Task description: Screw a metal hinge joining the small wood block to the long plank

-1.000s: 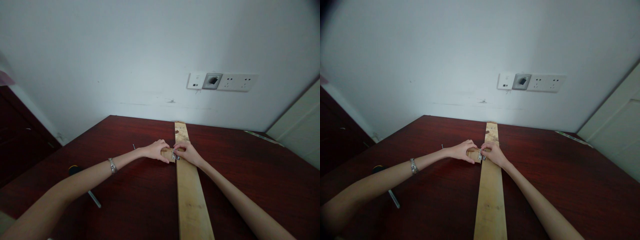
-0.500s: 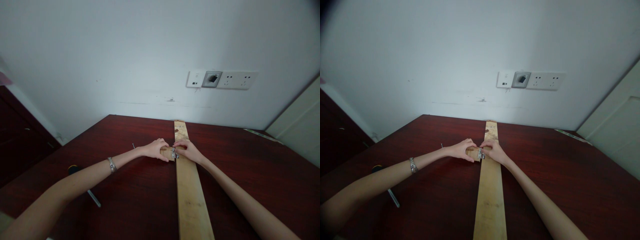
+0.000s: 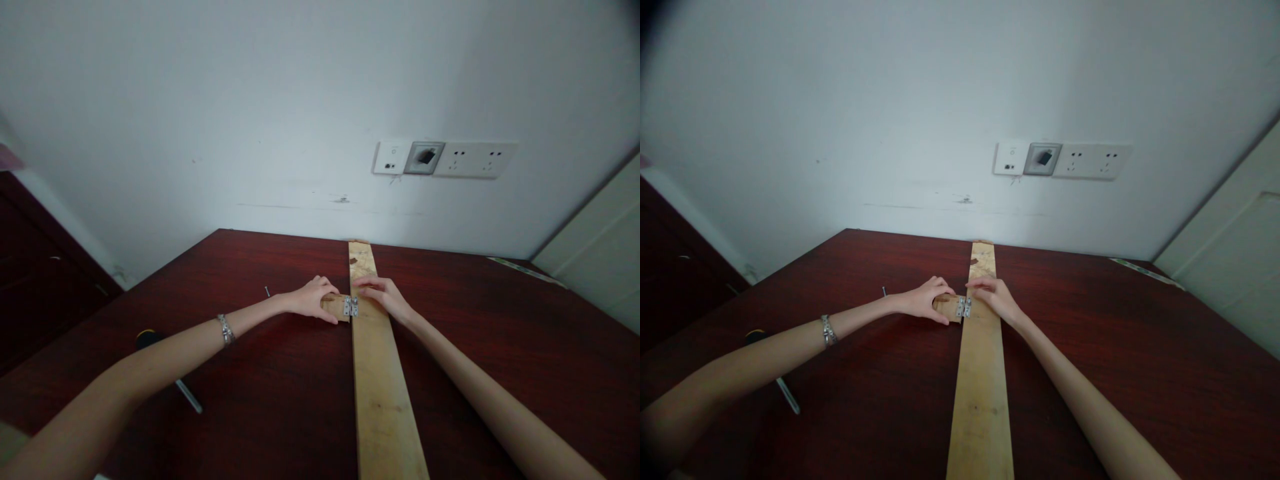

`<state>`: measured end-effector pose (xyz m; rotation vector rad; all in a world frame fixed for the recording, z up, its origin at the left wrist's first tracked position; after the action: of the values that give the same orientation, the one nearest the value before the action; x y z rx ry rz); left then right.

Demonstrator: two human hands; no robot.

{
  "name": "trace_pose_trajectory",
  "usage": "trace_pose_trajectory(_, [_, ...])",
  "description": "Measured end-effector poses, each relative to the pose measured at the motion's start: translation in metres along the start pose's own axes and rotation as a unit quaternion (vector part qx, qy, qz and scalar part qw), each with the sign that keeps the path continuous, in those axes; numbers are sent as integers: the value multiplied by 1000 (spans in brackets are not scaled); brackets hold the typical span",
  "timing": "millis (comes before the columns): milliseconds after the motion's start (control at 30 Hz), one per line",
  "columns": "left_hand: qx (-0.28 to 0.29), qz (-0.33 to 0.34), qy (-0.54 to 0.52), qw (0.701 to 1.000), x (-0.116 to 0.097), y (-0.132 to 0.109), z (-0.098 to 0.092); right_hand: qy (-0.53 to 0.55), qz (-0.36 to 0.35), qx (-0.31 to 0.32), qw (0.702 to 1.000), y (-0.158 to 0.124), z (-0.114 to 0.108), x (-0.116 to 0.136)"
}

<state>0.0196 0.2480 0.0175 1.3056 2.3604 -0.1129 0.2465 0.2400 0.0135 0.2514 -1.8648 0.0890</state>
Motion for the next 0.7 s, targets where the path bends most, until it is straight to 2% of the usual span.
trace_pose_trajectory(233, [17,-7,-5,1000,0,-1,1,1,-17,6,1000,-1,-1,-1])
trace_pose_trajectory(333, [5,-3,-13,1000,1,-4,-4,5,-17,8,1000,0,-3,-2])
trace_pose_trajectory(500, [-39,-4,25,999,14,-21,-37,27,6,13,1000,1,-6,-9])
trace_pose_trajectory(700, [22,-51,96,994,45,-67,-80,22,27,9,999,2,-8,-14])
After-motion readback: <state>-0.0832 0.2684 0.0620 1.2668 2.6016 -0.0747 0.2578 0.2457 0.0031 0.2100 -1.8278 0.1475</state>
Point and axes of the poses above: each hand's wrist, its own y-axis towards the middle knuckle, its own z-axis out of the palm, x = y × z, the point moved 1 cm from there along y, towards the middle knuckle, and after that the axes turned 9 degrees about z, right-handed, at the moved point
